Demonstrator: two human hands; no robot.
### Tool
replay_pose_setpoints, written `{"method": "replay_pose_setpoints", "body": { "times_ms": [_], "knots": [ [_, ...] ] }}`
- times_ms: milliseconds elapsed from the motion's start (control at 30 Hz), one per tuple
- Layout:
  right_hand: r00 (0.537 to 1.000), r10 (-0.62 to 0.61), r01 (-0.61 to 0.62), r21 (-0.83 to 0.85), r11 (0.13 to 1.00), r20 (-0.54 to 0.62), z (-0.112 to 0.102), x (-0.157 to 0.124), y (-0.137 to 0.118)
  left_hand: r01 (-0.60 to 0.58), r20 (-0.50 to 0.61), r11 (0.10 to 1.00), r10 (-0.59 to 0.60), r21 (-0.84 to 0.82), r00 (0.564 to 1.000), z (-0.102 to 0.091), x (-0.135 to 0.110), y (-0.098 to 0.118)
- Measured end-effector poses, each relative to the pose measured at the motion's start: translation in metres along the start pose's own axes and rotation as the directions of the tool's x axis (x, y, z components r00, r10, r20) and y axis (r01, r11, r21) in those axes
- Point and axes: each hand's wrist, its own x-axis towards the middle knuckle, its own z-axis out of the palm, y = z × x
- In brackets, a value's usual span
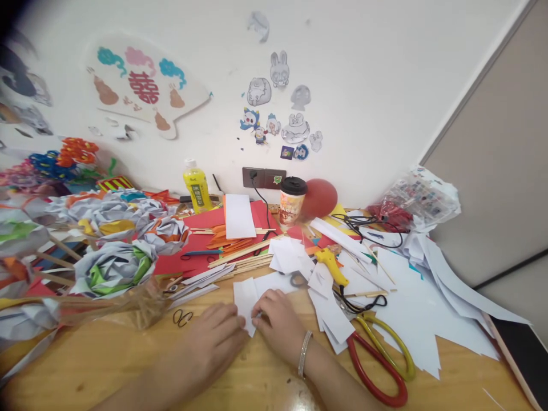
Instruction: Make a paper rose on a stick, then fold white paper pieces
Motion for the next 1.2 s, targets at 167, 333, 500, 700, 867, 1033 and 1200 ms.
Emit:
{"method": "replay_pose_setpoints", "body": {
  "times_ms": [167, 333, 500, 700, 867, 1033, 1200],
  "knots": [
    [0.999, -0.007, 0.007, -0.012, 1.0, -0.037, 0.004, 0.0, 0.0, 0.058, 0.159, 0.99, -0.038, -0.125, 0.987, -0.006, 0.0, 0.003],
    [0.997, -0.002, 0.0, -0.022, 1.0, -0.071, 0.005, 0.001, -0.001, 0.152, 0.263, 0.972, -0.102, -0.177, 0.959, -0.009, 0.0, 0.002],
    [0.997, 0.024, -0.028, -0.045, 0.999, -0.074, 0.004, 0.001, -0.007, 0.167, 0.265, 0.963, -0.108, -0.212, 0.958, -0.005, -0.003, 0.003],
    [0.995, 0.049, -0.055, -0.062, 0.997, -0.09, 0.007, 0.0, -0.008, 0.443, 0.381, 0.832, -0.31, -0.335, 0.871, -0.009, 0.004, 0.008],
    [0.976, 0.096, -0.111, -0.069, 0.991, -0.194, 0.008, 0.002, 0.002, 0.286, 0.331, 0.926, -0.197, -0.247, 0.923, -0.011, 0.004, 0.007],
    [0.956, 0.082, -0.09, -0.015, 0.996, -0.281, 0.004, 0.002, 0.006, 0.107, 0.229, 0.985, -0.073, -0.139, 0.971, -0.005, 0.002, 0.007],
    [0.967, 0.098, -0.121, -0.083, 0.989, -0.234, 0.004, 0.002, 0.003, 0.08, 0.131, 0.99, -0.066, -0.112, 0.989, 0.001, 0.002, 0.01]
  ]
}}
